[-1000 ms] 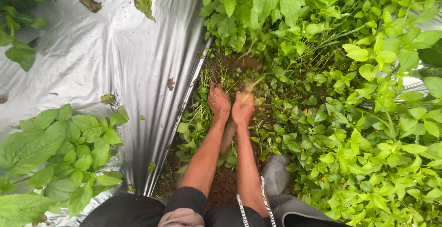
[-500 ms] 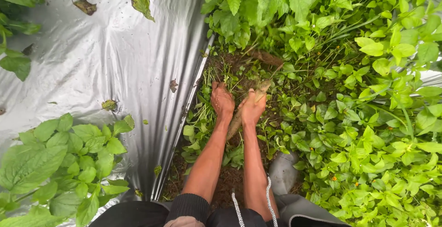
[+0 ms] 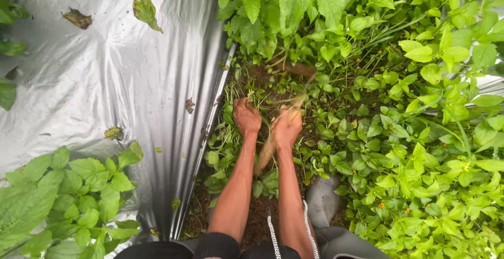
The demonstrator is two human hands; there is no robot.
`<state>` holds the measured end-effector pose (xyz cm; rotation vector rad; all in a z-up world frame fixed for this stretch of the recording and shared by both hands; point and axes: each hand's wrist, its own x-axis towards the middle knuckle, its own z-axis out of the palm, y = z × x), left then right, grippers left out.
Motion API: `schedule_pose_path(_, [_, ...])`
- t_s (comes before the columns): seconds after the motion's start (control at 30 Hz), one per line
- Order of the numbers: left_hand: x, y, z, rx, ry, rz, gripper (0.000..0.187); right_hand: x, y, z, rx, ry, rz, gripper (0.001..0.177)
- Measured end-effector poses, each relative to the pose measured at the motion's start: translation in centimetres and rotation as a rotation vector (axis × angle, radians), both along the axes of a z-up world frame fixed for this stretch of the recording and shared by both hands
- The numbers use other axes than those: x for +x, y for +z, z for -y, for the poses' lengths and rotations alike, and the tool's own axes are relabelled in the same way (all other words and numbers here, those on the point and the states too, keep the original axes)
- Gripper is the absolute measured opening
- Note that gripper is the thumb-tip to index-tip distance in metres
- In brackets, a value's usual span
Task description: Using a wooden stick to loosen soil and remove weeds from a garden bed
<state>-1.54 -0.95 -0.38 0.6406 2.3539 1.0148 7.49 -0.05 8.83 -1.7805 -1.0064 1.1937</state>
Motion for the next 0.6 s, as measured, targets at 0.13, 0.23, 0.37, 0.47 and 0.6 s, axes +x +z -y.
schedule_pose_path(0.13, [0.5, 0.7, 0.7, 0.046, -0.013, 0.005, 0.025, 0.7, -2.3, 0.5, -0.088, -0.02, 0.001, 0.016])
schedule_pose_path(0.23, [0.4, 1.5, 0.8, 0.059, -0.01, -0.011, 0.023, 0.8, -2.2, 0.9, -0.111, 0.067, 0.083, 0.015])
schedule_pose_path(0.37, [0.1, 1.7, 0.7, 0.084, 0.001, 0.006, 0.024, -0.6, 1.8, 1.0, 0.073, -0.078, 0.008, 0.009])
schedule_pose_path(0.47, [0.4, 0.8, 0.8, 0.053, 0.06, 0.146, 0.022, 0.2, -1.6, 0.8, -0.061, 0.153, 0.1, 0.012])
schedule_pose_path(0.6, [0.5, 0.2, 1.1, 0.042, 0.07, 0.206, 0.023, -0.1, 1.9, 0.6, 0.053, 0.0, 0.037, 0.01])
